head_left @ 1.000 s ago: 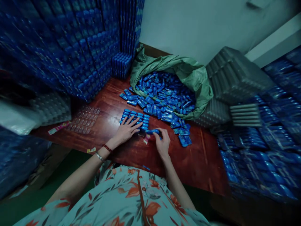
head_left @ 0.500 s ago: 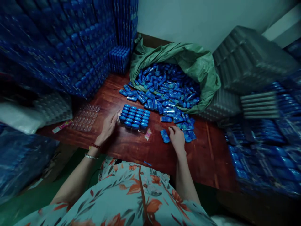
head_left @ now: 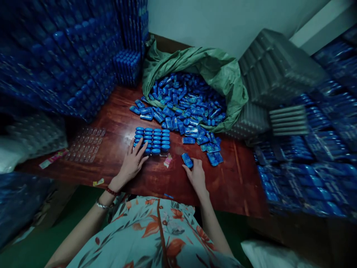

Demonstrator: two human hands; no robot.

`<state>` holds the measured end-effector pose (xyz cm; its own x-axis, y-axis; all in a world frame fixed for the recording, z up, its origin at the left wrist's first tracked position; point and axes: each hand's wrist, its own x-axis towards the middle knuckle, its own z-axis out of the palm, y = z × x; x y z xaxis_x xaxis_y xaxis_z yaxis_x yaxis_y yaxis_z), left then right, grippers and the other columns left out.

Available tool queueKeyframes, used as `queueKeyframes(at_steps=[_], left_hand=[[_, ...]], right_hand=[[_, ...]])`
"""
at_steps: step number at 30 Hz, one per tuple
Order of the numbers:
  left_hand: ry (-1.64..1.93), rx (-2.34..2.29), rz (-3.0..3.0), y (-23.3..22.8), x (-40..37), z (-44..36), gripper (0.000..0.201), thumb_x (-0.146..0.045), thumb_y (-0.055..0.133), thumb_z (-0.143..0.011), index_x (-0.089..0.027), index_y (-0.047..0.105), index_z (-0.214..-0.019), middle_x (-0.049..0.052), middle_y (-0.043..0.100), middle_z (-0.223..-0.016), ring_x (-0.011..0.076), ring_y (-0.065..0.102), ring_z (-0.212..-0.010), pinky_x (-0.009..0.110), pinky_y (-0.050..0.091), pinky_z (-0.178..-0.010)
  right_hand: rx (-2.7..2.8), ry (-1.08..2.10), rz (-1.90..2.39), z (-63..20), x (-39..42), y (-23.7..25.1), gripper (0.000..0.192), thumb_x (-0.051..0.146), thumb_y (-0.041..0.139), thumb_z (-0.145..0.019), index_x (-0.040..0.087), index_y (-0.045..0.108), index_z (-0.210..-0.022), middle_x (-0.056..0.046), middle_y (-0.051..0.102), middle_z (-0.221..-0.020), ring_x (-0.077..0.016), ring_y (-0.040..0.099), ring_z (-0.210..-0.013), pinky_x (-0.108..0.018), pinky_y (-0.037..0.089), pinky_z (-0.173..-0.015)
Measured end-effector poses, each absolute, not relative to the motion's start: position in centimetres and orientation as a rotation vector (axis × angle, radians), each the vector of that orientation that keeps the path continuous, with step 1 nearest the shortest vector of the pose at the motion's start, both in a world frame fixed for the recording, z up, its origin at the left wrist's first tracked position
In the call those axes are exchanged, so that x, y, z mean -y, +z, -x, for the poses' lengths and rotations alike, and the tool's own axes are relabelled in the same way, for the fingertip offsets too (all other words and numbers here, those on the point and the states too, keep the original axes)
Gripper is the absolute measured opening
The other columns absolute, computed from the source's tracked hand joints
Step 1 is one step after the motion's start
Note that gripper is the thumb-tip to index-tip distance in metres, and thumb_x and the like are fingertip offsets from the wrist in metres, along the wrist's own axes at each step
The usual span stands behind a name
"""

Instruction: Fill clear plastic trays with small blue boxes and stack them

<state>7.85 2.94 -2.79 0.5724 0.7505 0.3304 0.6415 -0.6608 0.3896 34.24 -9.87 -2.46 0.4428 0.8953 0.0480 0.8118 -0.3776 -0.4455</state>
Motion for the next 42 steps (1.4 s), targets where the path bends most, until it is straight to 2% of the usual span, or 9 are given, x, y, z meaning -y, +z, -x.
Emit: queueKeyframes(at_steps=[2, 8, 12, 18, 27, 31, 35, 39, 42], left_hand=[[0.696, -1.148, -2.582, -2.9, -3.0, -7.8, 0.056, -0.033, 0.044, -0.092, -0.023, 0.025, -0.144, 0.012, 0.024, -0.151, 0.0324, 0.004, -0.142, 0.054, 0.026, -0.109], [0.694, -1.140, -2.563, -2.8, -3.1, -7.8, 0.058, -0.031, 0.046, -0.091, -0.023, 0.026, -0.144, 0.012, 0.023, -0.152, 0.0321, 0.004, -0.142, 0.055, 0.026, -0.109], [0.659, -1.163, -2.564, -2.7, -3.0, -7.8, 0.057, -0.029, 0.046, -0.091, -0.024, 0.026, -0.144, 0.010, 0.021, -0.153, 0.0319, 0.004, -0.142, 0.054, 0.027, -0.109], [0.646, -1.173, -2.583, -2.9, -3.1, -7.7, 0.055, -0.027, 0.045, -0.092, -0.027, 0.027, -0.144, 0.008, 0.021, -0.153, 0.0323, 0.006, -0.142, 0.053, 0.029, -0.108], [0.554, -1.135, -2.617, -2.3, -3.5, -7.4, 0.055, -0.032, 0.046, -0.092, -0.026, 0.028, -0.143, 0.008, 0.022, -0.152, 0.0331, 0.008, -0.141, 0.053, 0.028, -0.107], [0.501, -1.098, -2.564, -1.7, -4.2, -6.9, 0.049, -0.034, 0.041, -0.093, -0.031, 0.032, -0.141, 0.006, 0.029, -0.150, 0.0309, 0.018, -0.138, 0.053, 0.029, -0.106], [0.499, -1.032, -2.421, -0.8, -5.8, -6.4, 0.039, -0.036, 0.037, -0.095, -0.036, 0.046, -0.133, 0.003, 0.041, -0.142, 0.0293, 0.028, -0.131, 0.056, 0.027, -0.105], [0.592, -0.929, -2.053, 0.5, -7.3, -5.4, 0.040, -0.037, 0.037, -0.095, -0.030, 0.047, -0.133, 0.004, 0.048, -0.137, 0.0235, 0.037, -0.127, 0.048, 0.028, -0.110], [0.737, -0.967, -1.681, 1.0, -7.6, -4.7, 0.046, -0.040, 0.042, -0.092, -0.021, 0.048, -0.133, 0.008, 0.050, -0.135, 0.0235, 0.047, -0.122, 0.042, 0.037, -0.106]], right_hand=[[1.488, 0.315, 2.203, -34.3, 9.4, -2.3, 0.034, 0.039, 0.052, -0.085, 0.015, 0.054, -0.109, -0.010, 0.053, -0.099, -0.0230, 0.059, -0.088, -0.037, 0.051, -0.074], [1.750, 0.456, 1.898, -31.9, 8.3, 0.5, 0.029, 0.027, 0.038, -0.094, 0.016, 0.051, -0.118, -0.009, 0.059, -0.100, -0.0185, 0.058, -0.093, -0.032, 0.048, -0.083], [2.029, 0.311, 1.930, -29.6, 6.4, 1.7, 0.031, 0.026, 0.035, -0.096, 0.015, 0.048, -0.122, -0.010, 0.060, -0.098, -0.0205, 0.057, -0.091, -0.033, 0.048, -0.079], [2.411, 0.048, 2.001, -29.3, 3.5, 2.6, 0.015, 0.013, 0.044, -0.090, 0.017, 0.057, -0.097, -0.007, 0.060, -0.085, -0.0204, 0.055, -0.079, -0.031, 0.045, -0.070], [2.930, -0.006, 1.677, -27.9, 0.4, 5.2, 0.013, 0.008, 0.048, -0.086, 0.014, 0.060, -0.087, -0.008, 0.062, -0.079, -0.0213, 0.057, -0.077, -0.032, 0.044, -0.064], [2.948, 0.006, 1.729, -27.0, -0.3, 5.9, 0.015, 0.005, 0.048, -0.085, 0.012, 0.062, -0.085, -0.011, 0.063, -0.079, -0.0220, 0.059, -0.076, -0.031, 0.044, -0.060], [2.906, 0.173, 1.777, -27.6, -0.9, 6.3, 0.014, 0.008, 0.051, -0.084, 0.015, 0.062, -0.089, -0.009, 0.064, -0.084, -0.0198, 0.059, -0.077, -0.028, 0.043, -0.058], [2.643, 0.196, 1.893, -29.3, 0.1, 5.2, 0.015, 0.012, 0.059, -0.082, 0.019, 0.059, -0.095, -0.005, 0.062, -0.086, -0.0185, 0.057, -0.078, -0.026, 0.041, -0.057], [2.450, 0.057, 1.835, -30.3, 1.4, 3.7, 0.011, 0.015, 0.057, -0.085, 0.018, 0.059, -0.095, -0.005, 0.061, -0.085, -0.0181, 0.054, -0.077, -0.027, 0.042, -0.062]])
